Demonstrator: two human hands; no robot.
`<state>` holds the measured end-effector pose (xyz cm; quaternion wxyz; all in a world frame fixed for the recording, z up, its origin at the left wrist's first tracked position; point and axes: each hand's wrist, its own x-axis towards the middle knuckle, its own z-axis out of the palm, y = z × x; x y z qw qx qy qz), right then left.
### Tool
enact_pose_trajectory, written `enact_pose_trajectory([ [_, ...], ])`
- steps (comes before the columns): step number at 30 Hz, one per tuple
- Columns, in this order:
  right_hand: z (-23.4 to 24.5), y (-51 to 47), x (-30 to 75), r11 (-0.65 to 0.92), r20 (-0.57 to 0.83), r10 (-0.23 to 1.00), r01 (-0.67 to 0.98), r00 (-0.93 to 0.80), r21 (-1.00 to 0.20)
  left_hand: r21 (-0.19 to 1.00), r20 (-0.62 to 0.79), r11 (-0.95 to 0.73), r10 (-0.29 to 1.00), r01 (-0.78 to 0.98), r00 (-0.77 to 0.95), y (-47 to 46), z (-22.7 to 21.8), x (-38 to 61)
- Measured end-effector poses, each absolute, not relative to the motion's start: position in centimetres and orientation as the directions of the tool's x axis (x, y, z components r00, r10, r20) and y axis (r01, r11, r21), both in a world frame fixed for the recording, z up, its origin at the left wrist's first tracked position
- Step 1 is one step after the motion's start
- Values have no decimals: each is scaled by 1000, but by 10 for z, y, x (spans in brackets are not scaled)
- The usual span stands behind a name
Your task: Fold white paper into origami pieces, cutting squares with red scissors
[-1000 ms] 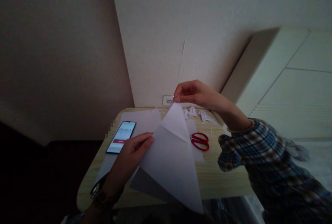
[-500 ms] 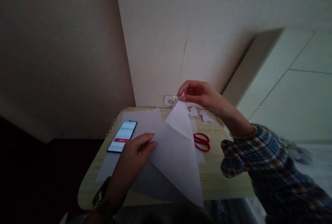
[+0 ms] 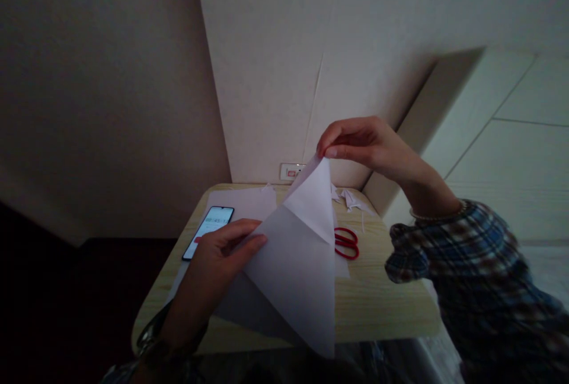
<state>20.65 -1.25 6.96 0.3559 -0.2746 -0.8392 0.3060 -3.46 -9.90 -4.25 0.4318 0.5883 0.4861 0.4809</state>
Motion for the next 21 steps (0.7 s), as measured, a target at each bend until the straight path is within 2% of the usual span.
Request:
enact_pose_trajectory([
  [4, 81, -14, 206, 699, 426, 641, 256, -638, -668, 978, 143, -154, 986, 144, 83, -95, -37, -40],
  [9, 97, -22, 203, 733, 397, 613, 303, -683, -609, 939, 227, -243, 970, 244, 93, -88, -22, -47],
  [16, 108, -30, 198, 678, 289, 655, 373, -698, -633, 880, 347, -368, 930, 300, 121, -90, -6, -46],
  [21, 104, -29, 200, 698, 269, 637, 393, -722, -598, 830, 404, -420, 907, 367, 123, -91, -3, -45],
])
